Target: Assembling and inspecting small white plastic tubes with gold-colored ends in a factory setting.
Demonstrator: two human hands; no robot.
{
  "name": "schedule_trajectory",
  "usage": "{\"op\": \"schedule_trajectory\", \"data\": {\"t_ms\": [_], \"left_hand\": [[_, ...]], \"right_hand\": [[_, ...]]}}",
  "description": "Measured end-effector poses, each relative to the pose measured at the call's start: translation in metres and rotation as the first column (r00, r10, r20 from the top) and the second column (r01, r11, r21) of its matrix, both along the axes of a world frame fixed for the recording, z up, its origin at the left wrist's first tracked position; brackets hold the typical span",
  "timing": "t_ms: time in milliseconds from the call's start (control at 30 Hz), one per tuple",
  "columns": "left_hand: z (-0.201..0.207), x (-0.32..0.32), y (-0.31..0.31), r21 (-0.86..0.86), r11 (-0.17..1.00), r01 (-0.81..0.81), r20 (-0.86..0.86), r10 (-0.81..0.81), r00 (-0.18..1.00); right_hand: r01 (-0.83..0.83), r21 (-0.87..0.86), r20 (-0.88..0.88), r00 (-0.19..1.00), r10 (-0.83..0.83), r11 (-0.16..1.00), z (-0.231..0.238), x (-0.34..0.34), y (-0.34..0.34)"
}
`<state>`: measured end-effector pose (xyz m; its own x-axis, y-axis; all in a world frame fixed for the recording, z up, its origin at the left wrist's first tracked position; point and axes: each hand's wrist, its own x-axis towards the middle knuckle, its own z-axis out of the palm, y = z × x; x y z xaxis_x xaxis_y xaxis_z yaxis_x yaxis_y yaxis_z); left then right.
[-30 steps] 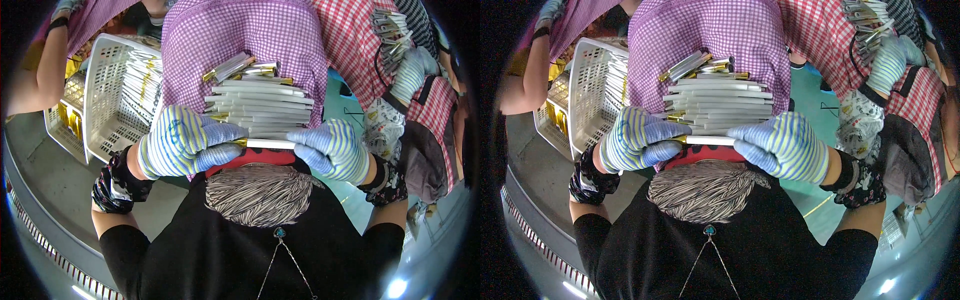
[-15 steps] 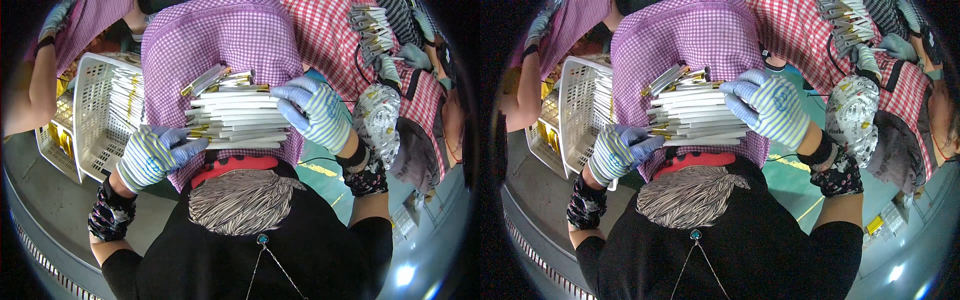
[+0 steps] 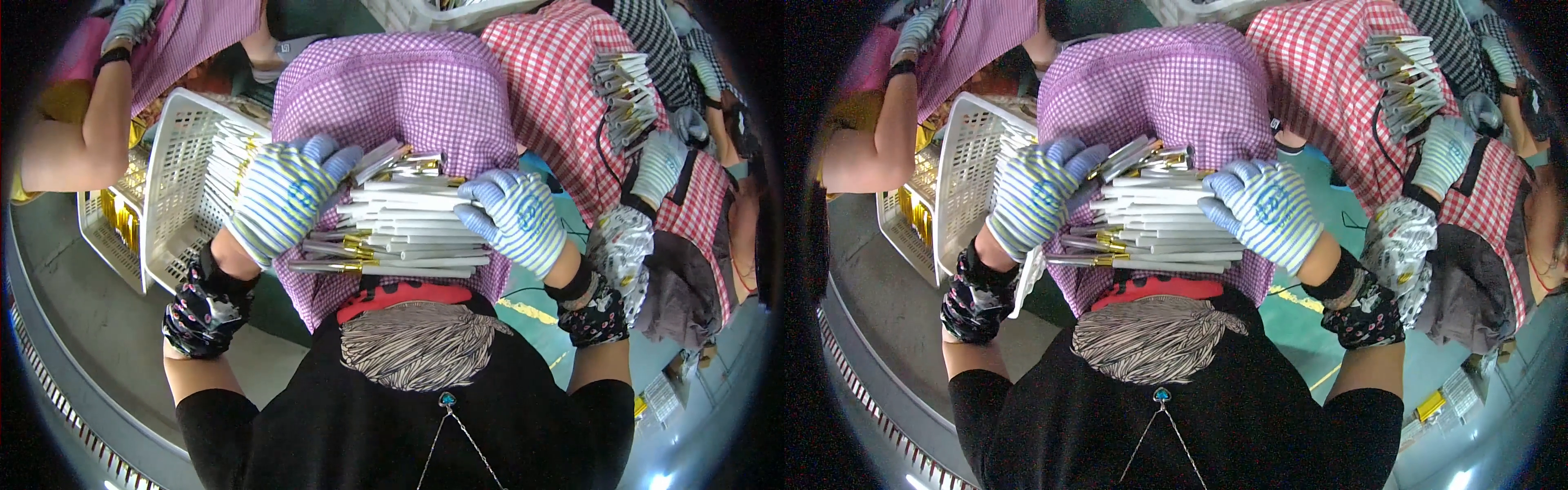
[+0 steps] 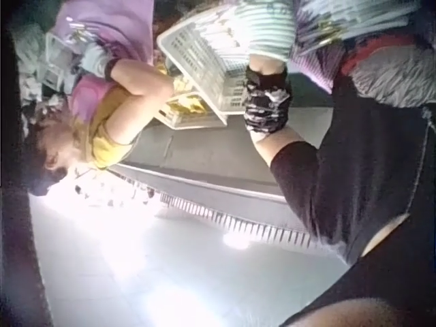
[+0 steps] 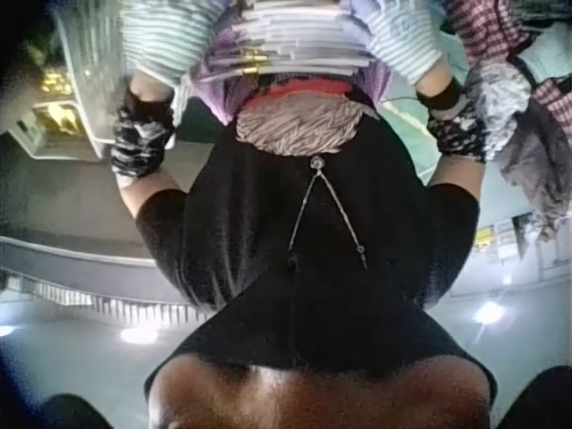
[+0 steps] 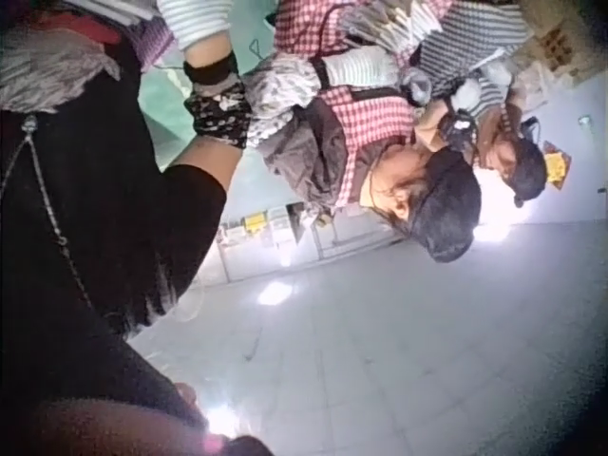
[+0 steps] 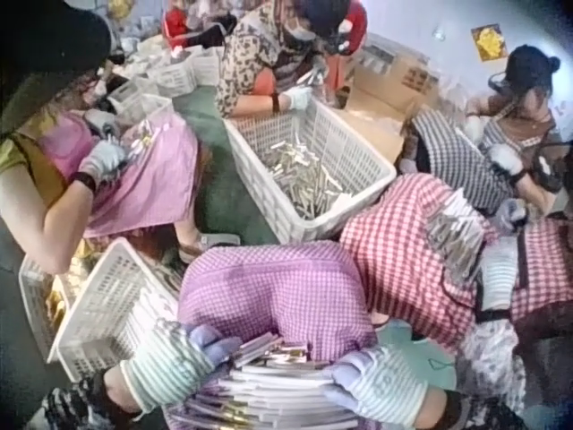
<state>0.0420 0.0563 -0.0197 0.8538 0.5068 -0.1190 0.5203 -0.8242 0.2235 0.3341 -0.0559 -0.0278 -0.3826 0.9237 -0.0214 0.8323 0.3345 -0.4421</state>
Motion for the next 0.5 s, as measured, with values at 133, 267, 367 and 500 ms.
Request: {"op": "schedule_trajectory", "data": {"t_ms": [133, 267, 367, 500], "left_hand": [[-0.007, 0.002, -0.004, 0.076, 0.997, 0.016, -0.092, -0.009, 0.996], [0.007, 0.007, 0.008, -0.048, 0.994, -0.101, 0.199, 0.109, 0.974], [0.022, 0.005, 0.01, -0.112, 0.99, -0.084, 0.315, 0.116, 0.942], [0.025, 0.021, 0.012, -0.006, 1.0, -0.012, 0.35, 0.013, 0.937]], "right_hand": [[0.163, -0.229, -0.422, 0.872, -0.248, 0.96, 0.013, -0.002, -0.001], [0.351, -0.271, -0.571, 0.691, -0.443, 0.896, 0.048, 0.007, 0.01], [0.306, -0.022, -0.648, 0.721, -0.246, 0.952, 0.059, 0.011, 0.026], [0.154, 0.169, -0.376, 0.923, -0.081, 0.973, 0.061, 0.006, 0.045]]}}
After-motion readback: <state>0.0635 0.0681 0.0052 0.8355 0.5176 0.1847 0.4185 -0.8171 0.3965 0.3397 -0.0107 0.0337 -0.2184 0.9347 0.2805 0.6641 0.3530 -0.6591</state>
